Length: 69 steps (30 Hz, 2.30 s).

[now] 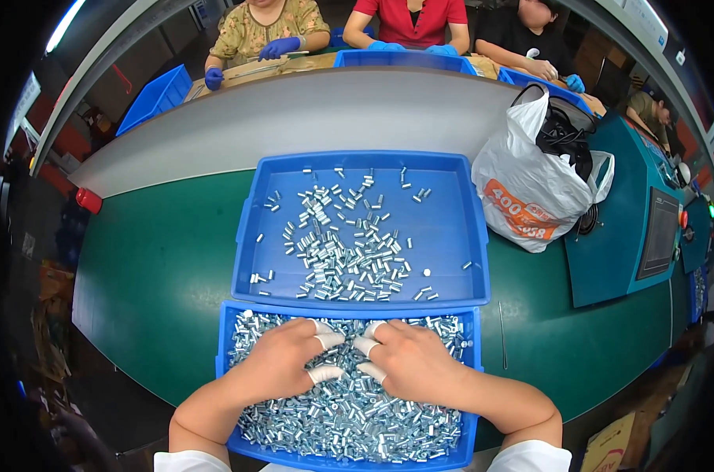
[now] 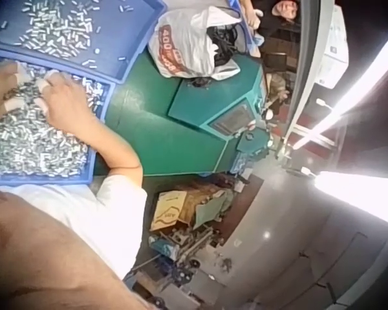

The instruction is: The person is inspecting and sorting small screws or bolts within blue plastic bins at a factory workstation.

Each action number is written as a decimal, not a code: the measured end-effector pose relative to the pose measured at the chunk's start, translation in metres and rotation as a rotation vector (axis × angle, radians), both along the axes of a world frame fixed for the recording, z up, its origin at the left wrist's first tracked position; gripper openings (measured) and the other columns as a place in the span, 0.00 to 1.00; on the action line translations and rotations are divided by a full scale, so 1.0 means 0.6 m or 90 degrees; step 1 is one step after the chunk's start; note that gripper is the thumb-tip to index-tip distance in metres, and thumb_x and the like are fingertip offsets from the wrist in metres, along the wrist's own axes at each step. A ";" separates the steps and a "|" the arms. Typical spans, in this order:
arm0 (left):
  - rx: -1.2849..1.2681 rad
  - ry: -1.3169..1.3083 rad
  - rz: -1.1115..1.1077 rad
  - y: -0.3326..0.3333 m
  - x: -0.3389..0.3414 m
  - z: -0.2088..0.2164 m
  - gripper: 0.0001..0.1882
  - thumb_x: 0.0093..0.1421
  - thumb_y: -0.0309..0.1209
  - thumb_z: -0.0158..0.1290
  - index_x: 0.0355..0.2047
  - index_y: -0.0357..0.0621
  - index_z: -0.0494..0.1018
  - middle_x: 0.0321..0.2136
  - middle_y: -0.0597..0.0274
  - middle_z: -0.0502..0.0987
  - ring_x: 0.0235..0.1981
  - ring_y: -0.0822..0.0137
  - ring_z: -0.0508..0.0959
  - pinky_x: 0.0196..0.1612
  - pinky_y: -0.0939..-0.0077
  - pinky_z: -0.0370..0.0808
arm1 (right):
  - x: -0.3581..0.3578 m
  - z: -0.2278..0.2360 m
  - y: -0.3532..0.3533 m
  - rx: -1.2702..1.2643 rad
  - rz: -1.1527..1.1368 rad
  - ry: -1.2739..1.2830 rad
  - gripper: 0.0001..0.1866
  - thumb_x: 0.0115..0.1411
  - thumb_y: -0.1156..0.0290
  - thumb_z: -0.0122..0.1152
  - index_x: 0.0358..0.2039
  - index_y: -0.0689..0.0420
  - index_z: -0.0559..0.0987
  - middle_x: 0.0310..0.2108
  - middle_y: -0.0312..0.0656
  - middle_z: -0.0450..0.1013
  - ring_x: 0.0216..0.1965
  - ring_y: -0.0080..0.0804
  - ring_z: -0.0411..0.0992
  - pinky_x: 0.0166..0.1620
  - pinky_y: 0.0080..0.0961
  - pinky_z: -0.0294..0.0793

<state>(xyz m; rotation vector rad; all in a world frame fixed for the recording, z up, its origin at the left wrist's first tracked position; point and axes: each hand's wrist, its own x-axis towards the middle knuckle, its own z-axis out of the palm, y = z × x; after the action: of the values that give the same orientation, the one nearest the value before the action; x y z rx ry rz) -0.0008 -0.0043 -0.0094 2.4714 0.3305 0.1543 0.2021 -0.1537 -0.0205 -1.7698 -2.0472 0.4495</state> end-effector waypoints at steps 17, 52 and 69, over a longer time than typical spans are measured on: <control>-0.048 0.073 -0.042 -0.005 0.010 0.005 0.24 0.46 0.32 0.72 0.44 0.41 0.80 0.38 0.56 0.76 0.40 0.51 0.78 0.44 0.57 0.76 | 0.012 0.003 0.006 -0.002 0.000 0.099 0.16 0.53 0.71 0.73 0.43 0.57 0.83 0.40 0.42 0.76 0.40 0.45 0.77 0.41 0.39 0.78; -0.084 0.018 -0.033 0.020 -0.012 0.005 0.09 0.45 0.17 0.64 0.28 0.38 0.79 0.27 0.56 0.77 0.32 0.53 0.79 0.34 0.60 0.76 | 0.020 -0.019 0.008 -0.023 0.119 0.171 0.22 0.41 0.86 0.63 0.40 0.58 0.84 0.36 0.43 0.73 0.44 0.45 0.72 0.46 0.38 0.76; 0.000 0.019 -0.112 0.022 0.000 0.010 0.10 0.39 0.19 0.59 0.26 0.39 0.78 0.27 0.55 0.72 0.34 0.49 0.75 0.36 0.56 0.74 | 0.015 -0.021 0.017 0.015 0.110 0.163 0.15 0.48 0.82 0.68 0.37 0.53 0.84 0.36 0.39 0.74 0.38 0.44 0.74 0.40 0.37 0.76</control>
<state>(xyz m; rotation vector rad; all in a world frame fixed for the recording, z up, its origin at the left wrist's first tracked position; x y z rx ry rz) -0.0007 0.0087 -0.0033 2.4902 0.1253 0.0439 0.2109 -0.1434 -0.0331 -1.4433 -2.0187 0.6634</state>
